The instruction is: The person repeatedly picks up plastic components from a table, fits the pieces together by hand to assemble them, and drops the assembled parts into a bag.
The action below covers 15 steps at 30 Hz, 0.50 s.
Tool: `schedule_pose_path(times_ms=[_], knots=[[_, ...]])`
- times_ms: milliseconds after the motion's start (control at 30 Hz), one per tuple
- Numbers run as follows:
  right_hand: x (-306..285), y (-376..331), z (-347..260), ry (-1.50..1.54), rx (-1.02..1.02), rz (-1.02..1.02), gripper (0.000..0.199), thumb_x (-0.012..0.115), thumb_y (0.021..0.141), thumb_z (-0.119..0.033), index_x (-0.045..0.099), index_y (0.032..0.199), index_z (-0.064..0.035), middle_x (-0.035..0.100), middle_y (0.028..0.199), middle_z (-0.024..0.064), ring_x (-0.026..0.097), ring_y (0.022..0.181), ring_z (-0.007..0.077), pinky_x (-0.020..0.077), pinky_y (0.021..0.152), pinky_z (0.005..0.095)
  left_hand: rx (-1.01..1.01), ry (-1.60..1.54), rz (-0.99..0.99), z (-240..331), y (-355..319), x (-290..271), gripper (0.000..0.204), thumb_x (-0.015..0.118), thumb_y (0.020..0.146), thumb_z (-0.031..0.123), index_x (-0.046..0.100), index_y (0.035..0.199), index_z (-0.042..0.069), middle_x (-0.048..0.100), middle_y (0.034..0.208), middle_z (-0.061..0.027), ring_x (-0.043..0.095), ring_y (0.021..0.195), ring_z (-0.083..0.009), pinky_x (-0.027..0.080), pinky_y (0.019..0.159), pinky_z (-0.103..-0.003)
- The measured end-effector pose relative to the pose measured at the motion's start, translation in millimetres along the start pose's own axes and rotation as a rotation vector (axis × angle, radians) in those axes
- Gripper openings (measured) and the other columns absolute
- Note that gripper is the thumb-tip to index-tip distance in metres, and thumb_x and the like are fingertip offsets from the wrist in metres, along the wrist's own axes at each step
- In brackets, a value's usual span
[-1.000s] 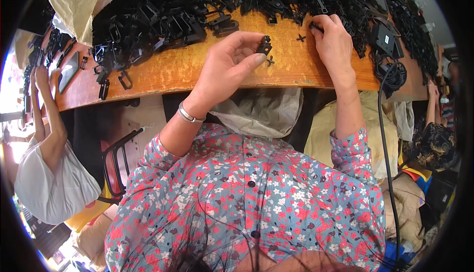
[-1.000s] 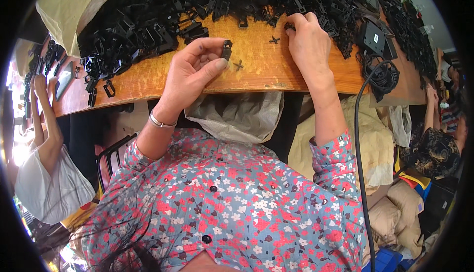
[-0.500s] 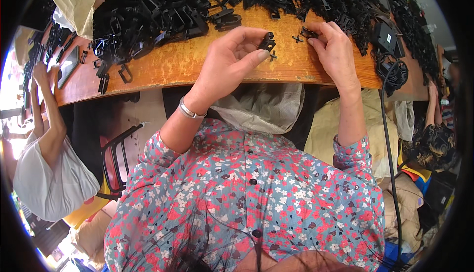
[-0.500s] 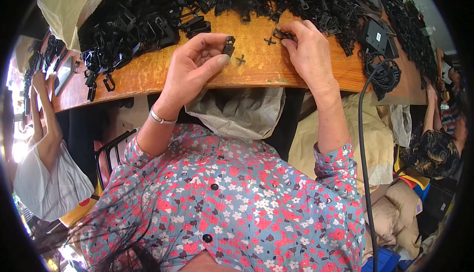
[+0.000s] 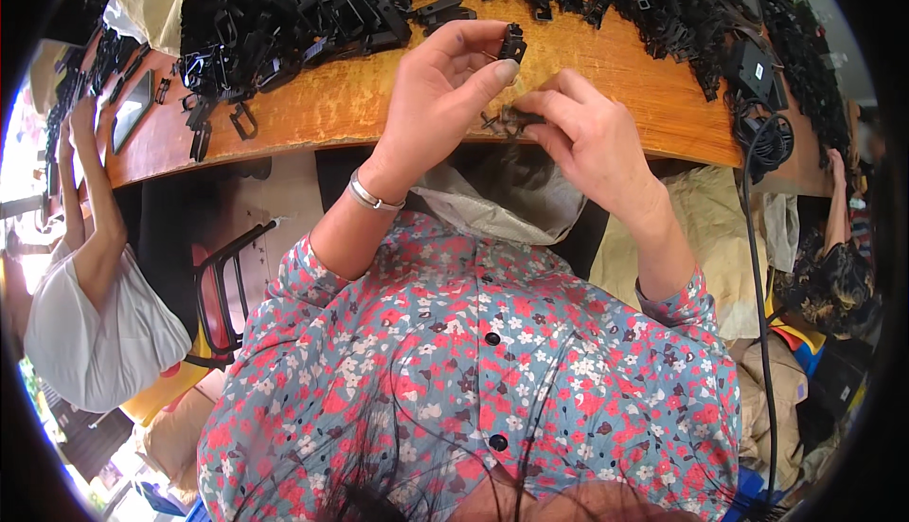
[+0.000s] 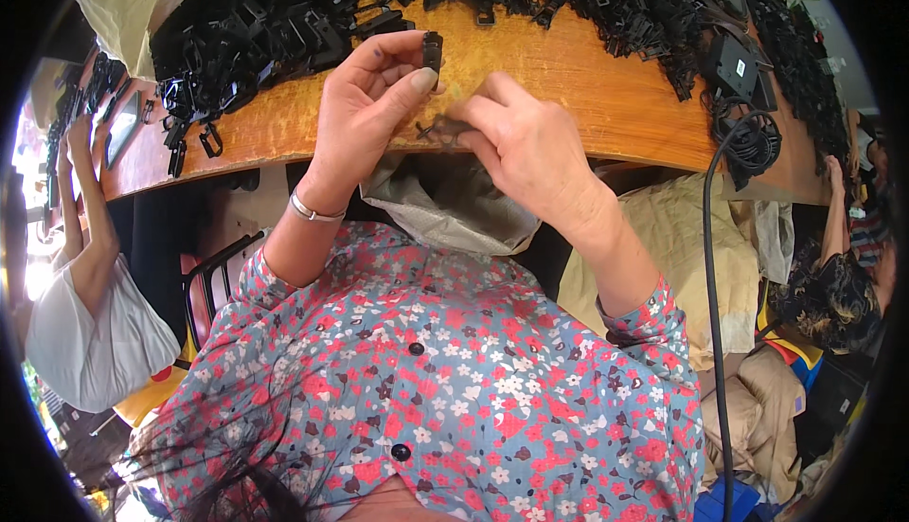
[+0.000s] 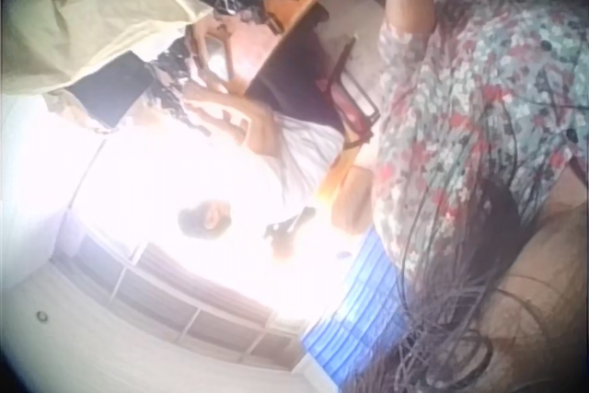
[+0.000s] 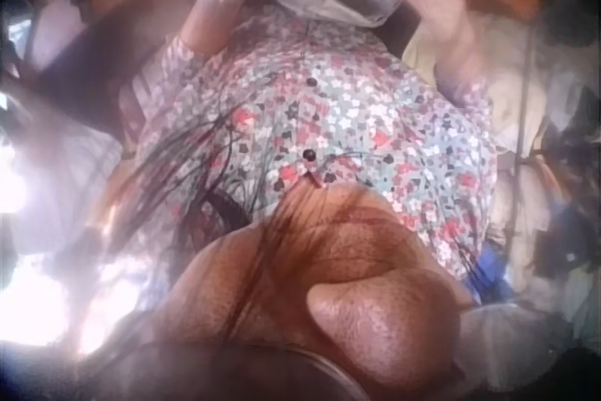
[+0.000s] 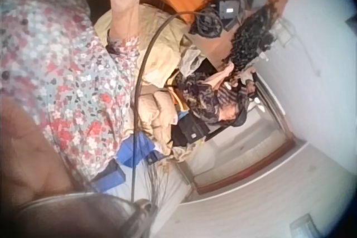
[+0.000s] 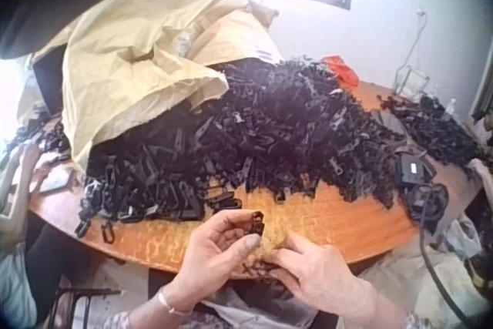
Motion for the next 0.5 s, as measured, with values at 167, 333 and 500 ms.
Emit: schedule_pose_path(times_ms=[167, 333, 500], knots=[[-8.4, -0.3, 14.0, 0.185, 0.024, 0.038, 0.023, 0.074, 0.09, -0.005, 0.074, 0.113, -0.0046, 0.066, 0.094, 0.0135, 0.068, 0.085, 0.0315, 0.0554, 0.072, 0.04, -0.043, 0.058, 0.005, 2.5, -1.1, -0.1, 0.038, 0.067, 0.104, 0.005, 0.057, 0.14, -0.004, 0.071, 0.118, -0.0076, 0.071, 0.104, -0.0125, 0.057, 0.086, -0.024], [-11.7, 4.4, 13.0, 0.42, 0.249, 0.115, 0.018, 0.065, 0.102, -0.002, 0.072, 0.118, 0.0013, 0.071, 0.091, 0.0097, 0.065, 0.07, 0.015, 0.0514, 0.062, 0.03, -0.02, 0.003, -0.006, 1.2, 0.8, -2.1, 0.038, 0.063, 0.107, 0.01, 0.056, 0.142, -0.003, 0.07, 0.118, -0.0074, 0.072, 0.102, -0.0135, 0.058, 0.086, -0.026], [-9.8, 8.4, 11.2, 0.52, 0.301, 0.214, 0.014, 0.065, 0.101, 0.0, 0.073, 0.113, 0.0001, 0.071, 0.084, 0.0048, 0.06, 0.06, 0.0079, 0.0485, 0.055, 0.0245, -0.02, -0.047, -0.084, 4.1, 4.7, -6.3, 0.039, 0.057, 0.11, 0.016, 0.055, 0.144, -0.001, 0.069, 0.118, -0.0075, 0.072, 0.097, -0.014, 0.057, 0.084, -0.026]])
Point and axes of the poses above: each hand's wrist, its own y-axis towards the middle knuckle, its own x-axis out of the palm, z = x × y, the point moved 4 cm from there along y, towards the middle knuckle
